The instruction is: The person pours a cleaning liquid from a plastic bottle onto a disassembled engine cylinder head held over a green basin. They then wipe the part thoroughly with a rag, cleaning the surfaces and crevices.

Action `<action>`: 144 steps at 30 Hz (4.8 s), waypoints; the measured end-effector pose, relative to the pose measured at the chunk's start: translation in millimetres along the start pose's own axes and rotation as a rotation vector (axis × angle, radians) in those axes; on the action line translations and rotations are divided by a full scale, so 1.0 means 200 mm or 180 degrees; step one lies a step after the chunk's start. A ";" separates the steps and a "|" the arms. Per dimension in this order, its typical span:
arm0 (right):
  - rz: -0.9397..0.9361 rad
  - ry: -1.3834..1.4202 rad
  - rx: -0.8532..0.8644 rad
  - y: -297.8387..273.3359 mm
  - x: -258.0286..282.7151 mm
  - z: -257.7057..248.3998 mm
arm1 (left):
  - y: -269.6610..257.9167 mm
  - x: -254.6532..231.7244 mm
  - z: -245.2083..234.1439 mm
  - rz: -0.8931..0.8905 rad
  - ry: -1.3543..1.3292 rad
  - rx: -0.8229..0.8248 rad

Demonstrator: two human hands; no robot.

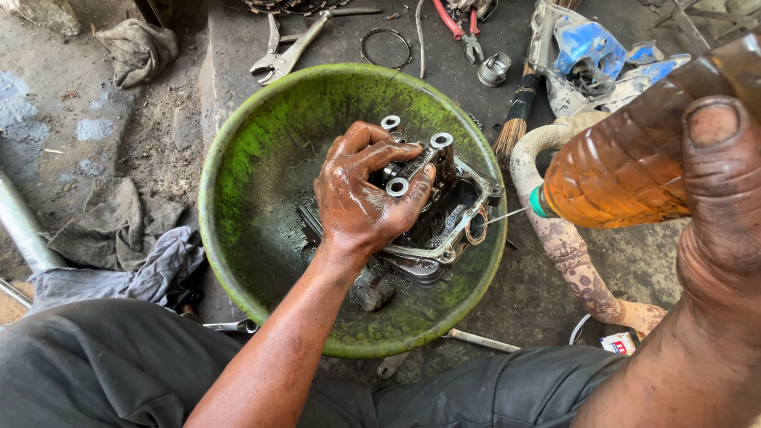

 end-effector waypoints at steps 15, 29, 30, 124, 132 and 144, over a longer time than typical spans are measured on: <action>-0.0136 0.0005 -0.0152 0.01 -0.25 -0.01 | -0.14 0.26 0.15 -0.1977 -0.1661 -0.0248; 0.0086 0.1383 -0.1155 0.06 -0.38 -0.05 | -0.44 0.44 0.48 -0.3687 -0.4327 -0.0859; 0.0198 0.1608 -0.1261 0.08 -0.39 -0.06 | -0.45 0.44 0.47 -0.3647 -0.4341 -0.0837; 0.3671 -0.0659 0.1420 -0.42 -0.71 0.98 | -0.61 1.32 -0.10 -0.4221 -0.1467 -0.1012; -0.0462 0.0558 0.4410 -1.03 0.31 1.15 | -0.09 0.85 -0.24 -0.2703 0.0504 0.0069; 0.2485 0.3789 0.0325 -0.18 -0.35 0.62 | -0.02 0.43 -0.03 -0.2615 -0.2246 0.1136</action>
Point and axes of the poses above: each hand's wrist, its own y-axis towards the middle knuckle, its own z-axis out of the palm, x = y × z, the point moved 5 cm from there along y, towards the middle knuckle, and after that the axes turned 6 degrees about z, right-handed, at the moved point
